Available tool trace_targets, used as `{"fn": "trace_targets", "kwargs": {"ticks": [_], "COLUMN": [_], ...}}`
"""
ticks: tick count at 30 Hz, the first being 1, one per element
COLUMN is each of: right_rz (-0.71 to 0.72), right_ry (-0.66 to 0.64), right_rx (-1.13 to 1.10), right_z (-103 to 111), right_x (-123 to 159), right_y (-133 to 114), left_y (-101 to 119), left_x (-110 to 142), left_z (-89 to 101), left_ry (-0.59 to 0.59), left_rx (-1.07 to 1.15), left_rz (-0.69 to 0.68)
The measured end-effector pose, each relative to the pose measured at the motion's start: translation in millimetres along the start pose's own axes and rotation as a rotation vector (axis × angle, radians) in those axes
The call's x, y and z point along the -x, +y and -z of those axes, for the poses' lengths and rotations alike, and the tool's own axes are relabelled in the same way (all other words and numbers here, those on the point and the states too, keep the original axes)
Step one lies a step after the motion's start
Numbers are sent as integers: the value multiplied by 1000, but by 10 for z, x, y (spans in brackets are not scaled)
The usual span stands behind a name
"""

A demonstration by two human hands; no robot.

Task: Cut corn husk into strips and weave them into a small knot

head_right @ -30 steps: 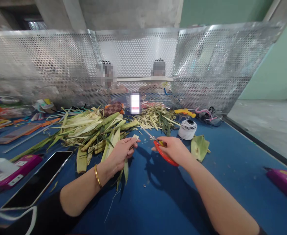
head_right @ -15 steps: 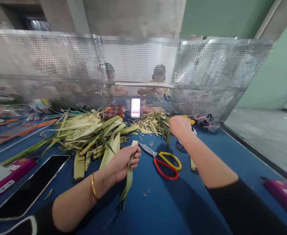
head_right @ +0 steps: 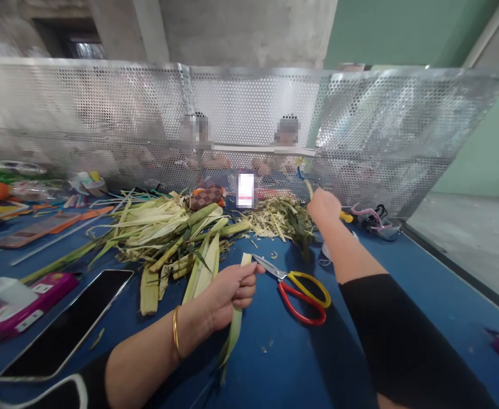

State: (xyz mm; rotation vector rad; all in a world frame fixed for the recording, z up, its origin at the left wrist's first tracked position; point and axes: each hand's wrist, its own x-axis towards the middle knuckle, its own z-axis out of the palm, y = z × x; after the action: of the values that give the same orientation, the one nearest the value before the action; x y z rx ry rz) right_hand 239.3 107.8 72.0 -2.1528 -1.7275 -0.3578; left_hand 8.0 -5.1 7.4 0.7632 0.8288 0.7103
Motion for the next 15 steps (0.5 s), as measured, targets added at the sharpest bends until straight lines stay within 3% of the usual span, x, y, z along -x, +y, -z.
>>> {"fn": "trace_targets", "kwargs": {"ticks": [2,4,6,8,9,11,13,15], "right_rz": [-102,-124,-93,-19,35,65,99,268], "right_ry": [183,384,435,453,418,408,440,436], "right_rx": [-115,-381,-552,-1005,-1123,-1149,-984,-819], "right_z": [198,378,498,539,533,476,372,243], "right_x": [-9,77,290,627,827,1240,1596,1838], "right_y": [20,-2,-69,-161,-205,-272,-302,-301], "left_y": [2,7,17,29,36,50,60,61], "left_x": [-14,-18,-9,12,25,52,73,83], "left_z": [10,18,25,30,30,24,10,-7], "left_ry": [24,29,16,-10,-21,-27,0,38], "left_rx": [30,72,122,166,180,187,162,112], "left_rz": [8,-4,-30,-80,-114,-187,-245,-270]}}
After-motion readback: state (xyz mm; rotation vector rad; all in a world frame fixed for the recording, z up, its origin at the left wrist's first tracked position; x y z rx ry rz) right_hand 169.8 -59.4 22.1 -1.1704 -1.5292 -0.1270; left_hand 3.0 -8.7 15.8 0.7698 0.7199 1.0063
